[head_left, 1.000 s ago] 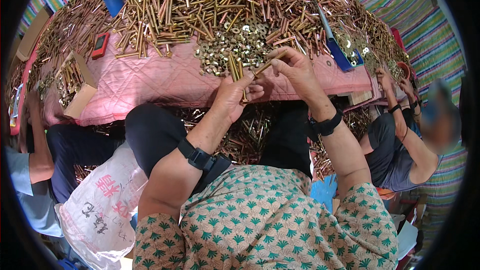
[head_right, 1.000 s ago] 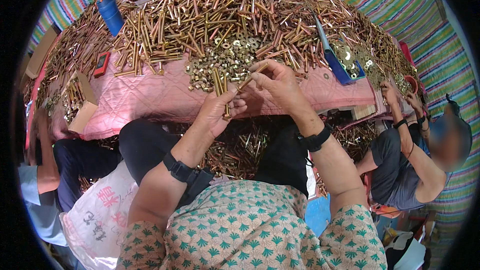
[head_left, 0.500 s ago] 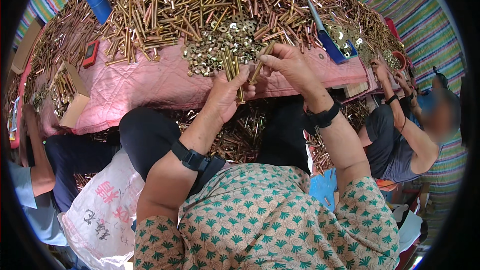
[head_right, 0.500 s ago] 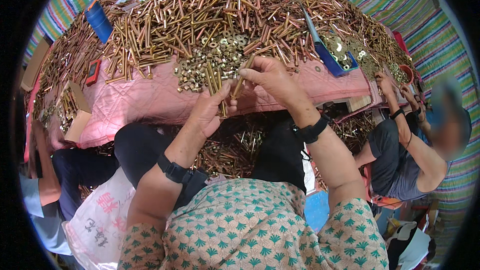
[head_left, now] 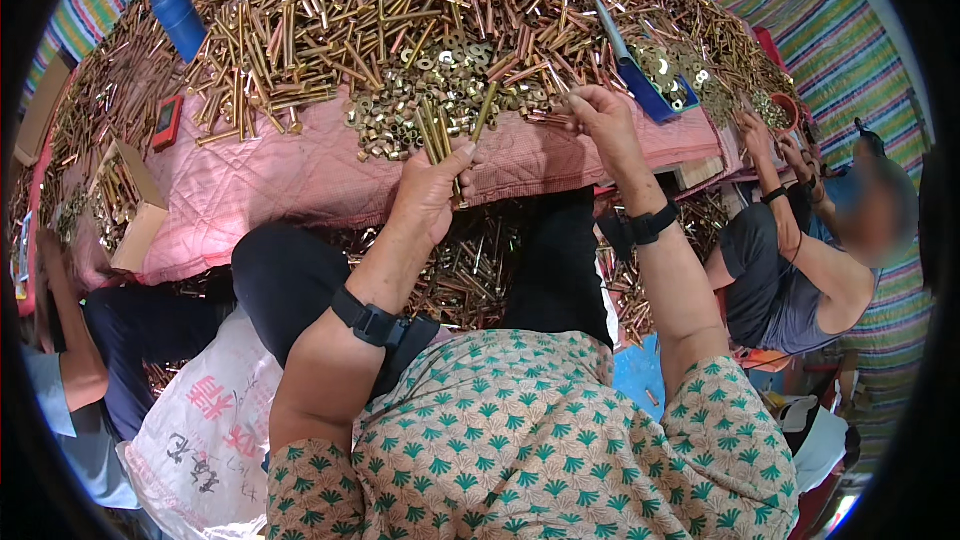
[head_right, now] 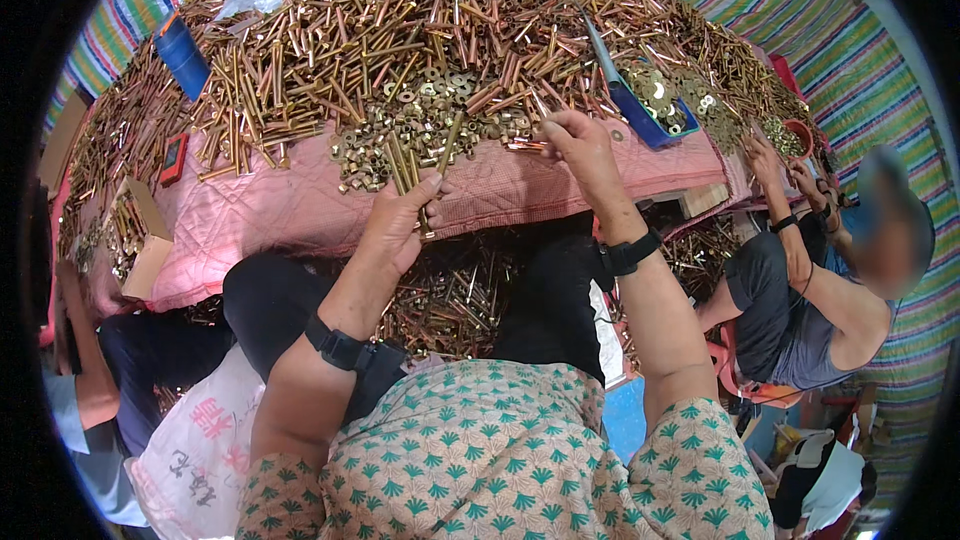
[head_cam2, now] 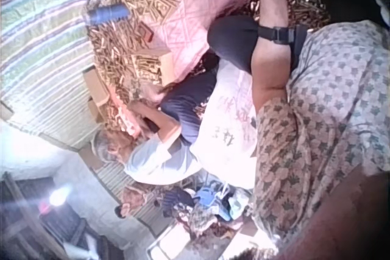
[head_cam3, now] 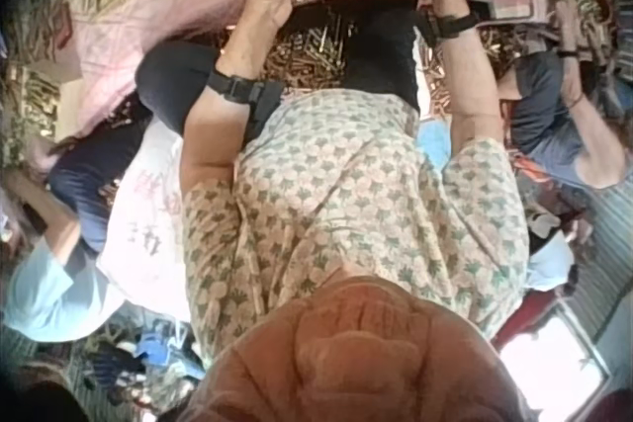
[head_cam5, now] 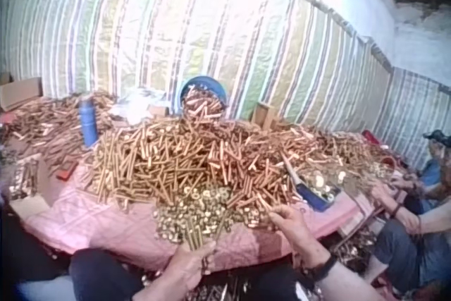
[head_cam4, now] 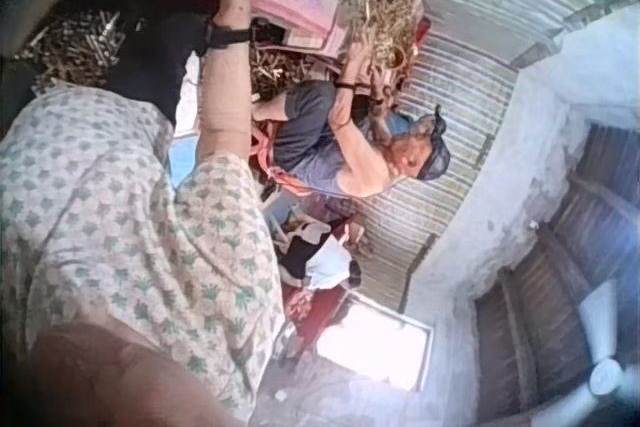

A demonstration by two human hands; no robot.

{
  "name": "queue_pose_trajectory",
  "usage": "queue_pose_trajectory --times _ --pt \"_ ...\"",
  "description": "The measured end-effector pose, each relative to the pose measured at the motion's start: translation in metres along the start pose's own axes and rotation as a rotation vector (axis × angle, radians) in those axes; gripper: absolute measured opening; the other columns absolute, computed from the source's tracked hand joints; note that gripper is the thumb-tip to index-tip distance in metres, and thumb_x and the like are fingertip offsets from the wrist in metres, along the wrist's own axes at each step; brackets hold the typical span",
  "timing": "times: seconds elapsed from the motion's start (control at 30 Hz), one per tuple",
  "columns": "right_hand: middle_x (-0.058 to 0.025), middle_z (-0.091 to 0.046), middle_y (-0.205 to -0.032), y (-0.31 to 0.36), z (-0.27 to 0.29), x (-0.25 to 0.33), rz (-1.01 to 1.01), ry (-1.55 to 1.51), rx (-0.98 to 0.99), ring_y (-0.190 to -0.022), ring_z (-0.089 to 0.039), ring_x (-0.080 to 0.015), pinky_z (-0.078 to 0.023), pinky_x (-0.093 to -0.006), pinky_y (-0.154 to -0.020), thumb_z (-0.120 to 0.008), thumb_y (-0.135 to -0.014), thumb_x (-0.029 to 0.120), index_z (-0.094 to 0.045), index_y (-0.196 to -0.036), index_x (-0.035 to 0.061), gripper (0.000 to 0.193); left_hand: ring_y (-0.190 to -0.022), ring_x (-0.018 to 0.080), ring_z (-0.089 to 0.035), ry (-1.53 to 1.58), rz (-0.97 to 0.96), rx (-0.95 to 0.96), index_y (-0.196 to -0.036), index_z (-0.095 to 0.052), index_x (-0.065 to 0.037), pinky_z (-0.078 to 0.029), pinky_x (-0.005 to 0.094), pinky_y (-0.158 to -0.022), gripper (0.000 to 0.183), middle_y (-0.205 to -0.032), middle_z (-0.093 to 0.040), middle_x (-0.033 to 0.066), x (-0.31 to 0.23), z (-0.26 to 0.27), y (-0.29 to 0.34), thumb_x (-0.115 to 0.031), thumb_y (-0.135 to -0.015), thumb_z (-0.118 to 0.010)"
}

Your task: Threading small metal caps or rings onto copper tubes in a workshop.

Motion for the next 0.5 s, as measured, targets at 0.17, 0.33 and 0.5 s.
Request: queue_pose_trajectory --times 0.17,0.33,0.5 --pt "-0.0029 -0.062 -0.075 -0.004 0.027 -0.038 0.089 0.264 -0.060 -0.063 -0.057 -0.0102 -0.048 -0.0242 -0.057 -0.060 -0.086 0.006 -0.063 -0.092 -0.0002 0.009 -0.060 0.0093 -0.049 0.004 -0.037 -0.043 -0.101 -0.060 -0.003 -0.043 0.0239 -0.051 0.019 -0.081 -0.061 0.0052 -0.001 0.002 -0.001 -0.011 -0.085 -0.066" --pt "-0.0095 -0.064 -0.080 0.003 0.011 -0.026 0.503 0.718 -0.095 -0.073 -0.061 -0.0223 -0.050 -0.0313 -0.065 -0.064 -0.078 0.001 -0.064 -0.089 0.0013 0.011 -0.061 0.0099 -0.050 -0.025 -0.025 -0.063 -0.101 -0.060 -0.004 -0.043 0.0248 -0.051 0.018 -0.080 -0.061 0.0042 0.000 0.000 0.001 -0.010 -0.085 -0.066" --pt "-0.0145 -0.061 -0.086 0.005 -0.016 -0.017 0.621 0.995 -0.002 -0.082 -0.060 -0.0329 -0.049 -0.0397 -0.071 -0.061 -0.074 -0.001 -0.063 -0.087 0.0030 0.014 -0.060 0.0095 -0.051 -0.028 -0.029 -0.031 -0.101 -0.059 -0.004 -0.043 0.0242 -0.051 0.018 -0.083 -0.063 0.0061 0.001 -0.002 0.001 -0.009 -0.085 -0.066"
Point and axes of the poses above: each hand's wrist, its own y-axis away from the middle knuckle, its own z-axis out of the back of the hand, x = y × z, the point moved 4 cm from there along -y, towards the middle knuckle
